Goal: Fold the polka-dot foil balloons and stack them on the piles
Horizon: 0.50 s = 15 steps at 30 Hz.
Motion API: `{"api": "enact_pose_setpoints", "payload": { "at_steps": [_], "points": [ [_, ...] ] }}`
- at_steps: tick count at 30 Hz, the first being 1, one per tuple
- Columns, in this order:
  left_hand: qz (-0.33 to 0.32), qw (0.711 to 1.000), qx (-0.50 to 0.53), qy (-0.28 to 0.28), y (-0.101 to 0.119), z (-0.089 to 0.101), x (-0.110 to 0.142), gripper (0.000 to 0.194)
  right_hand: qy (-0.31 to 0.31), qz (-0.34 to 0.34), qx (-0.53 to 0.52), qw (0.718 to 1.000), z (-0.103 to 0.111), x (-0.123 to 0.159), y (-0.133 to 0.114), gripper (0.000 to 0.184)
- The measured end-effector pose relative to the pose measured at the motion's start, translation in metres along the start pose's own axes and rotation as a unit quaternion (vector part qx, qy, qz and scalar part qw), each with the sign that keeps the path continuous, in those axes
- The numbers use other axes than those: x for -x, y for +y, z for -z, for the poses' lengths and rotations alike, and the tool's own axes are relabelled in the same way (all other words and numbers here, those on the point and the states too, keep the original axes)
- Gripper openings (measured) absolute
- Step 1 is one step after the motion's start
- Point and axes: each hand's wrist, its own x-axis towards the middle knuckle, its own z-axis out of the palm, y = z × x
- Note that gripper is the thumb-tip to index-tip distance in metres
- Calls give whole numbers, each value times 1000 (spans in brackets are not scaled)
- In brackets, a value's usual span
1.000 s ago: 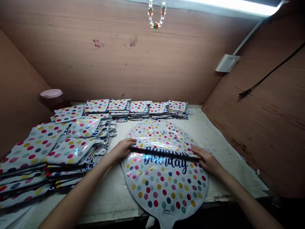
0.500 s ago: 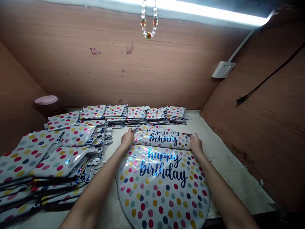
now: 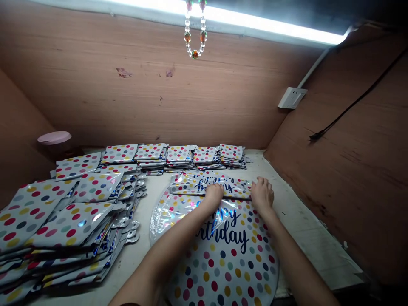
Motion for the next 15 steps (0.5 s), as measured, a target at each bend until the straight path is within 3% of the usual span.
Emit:
{"api": "enact_pose_setpoints", "payload": {
  "at_steps": [2, 4, 6, 9, 10, 12, 14, 15],
  "points": [
    [15, 1000, 3, 12, -4, 15, -5, 30, 9, 70, -23, 997, 0, 40, 8, 38],
    [29, 998, 8, 50, -18, 44, -3, 25, -25, 201, -75, 976, -11, 78, 21, 35],
    [50, 993, 8, 111, -39, 84, 4, 22, -44, 281, -83, 955, -26, 103, 36, 39],
    [76, 972, 7, 224, -78, 160, 25, 32, -48, 300, -42, 952, -47, 116, 52, 52],
    [68, 956, 19, 285, -90, 185, 34, 34, -49, 297, -31, 953, -51, 115, 54, 53],
    [3, 882, 78, 464, -111, 228, 56, 36, -48, 294, -23, 954, -54, 113, 54, 52],
    [-52, 807, 109, 577, -122, 250, 82, 41, -41, 296, -35, 954, -50, 112, 49, 53],
    [-72, 792, 113, 596, -124, 251, 95, 43, -28, 297, -53, 953, -44, 113, 45, 57]
  ]
}}
